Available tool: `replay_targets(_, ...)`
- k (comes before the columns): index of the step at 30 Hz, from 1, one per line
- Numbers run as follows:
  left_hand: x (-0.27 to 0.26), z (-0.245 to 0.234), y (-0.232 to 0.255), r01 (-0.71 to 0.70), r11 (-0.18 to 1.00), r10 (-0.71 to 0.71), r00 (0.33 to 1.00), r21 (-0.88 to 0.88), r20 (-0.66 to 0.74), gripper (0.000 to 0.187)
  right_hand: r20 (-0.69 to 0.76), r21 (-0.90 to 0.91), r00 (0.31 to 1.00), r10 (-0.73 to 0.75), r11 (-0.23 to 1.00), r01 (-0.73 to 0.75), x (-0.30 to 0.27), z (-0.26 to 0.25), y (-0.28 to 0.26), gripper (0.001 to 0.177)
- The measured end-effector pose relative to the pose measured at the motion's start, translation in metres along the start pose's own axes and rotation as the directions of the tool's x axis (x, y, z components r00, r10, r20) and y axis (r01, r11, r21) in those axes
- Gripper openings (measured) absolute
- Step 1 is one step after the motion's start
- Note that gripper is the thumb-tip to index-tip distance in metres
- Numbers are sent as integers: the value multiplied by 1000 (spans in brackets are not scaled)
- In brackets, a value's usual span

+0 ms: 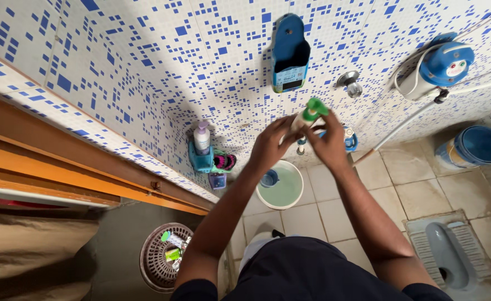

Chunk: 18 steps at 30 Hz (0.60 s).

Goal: The person sits on the bathroom floor and handles two pump bottles. They first place a white bottle with a purple pump into a wall-mounted caddy. Then they pick up a white bottle with a green pump, open it, and place it into a blue wall-mounted holder.

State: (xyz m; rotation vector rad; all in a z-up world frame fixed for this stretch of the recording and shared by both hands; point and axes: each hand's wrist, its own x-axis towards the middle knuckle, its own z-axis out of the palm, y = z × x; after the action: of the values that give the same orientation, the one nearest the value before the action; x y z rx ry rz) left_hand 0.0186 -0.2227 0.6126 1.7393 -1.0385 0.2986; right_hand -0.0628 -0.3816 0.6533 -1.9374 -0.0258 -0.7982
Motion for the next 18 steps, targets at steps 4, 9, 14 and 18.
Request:
replay_targets(4, 44, 10, -46, 26, 983, -29, 1000, 179, 10, 19, -141, -110, 986, -88, 991, 72, 24, -15, -6, 35)
replay_targets(9, 113, 3, -53, 183, 946, -130, 970, 269, -205, 31, -226, -99, 956, -186, 981, 168, 54, -22, -26, 34)
replay_targets(14, 123, 15, -56, 172, 913, -54, 950, 371, -307, 21, -249, -110, 940, -233, 971, 211, 83, -23, -34, 37)
replay_targets(18, 121, 26, -68, 194, 905, -49, 931, 378, -362, 15, -256, -89, 929, -267, 963, 253, 102, -18, -32, 37)
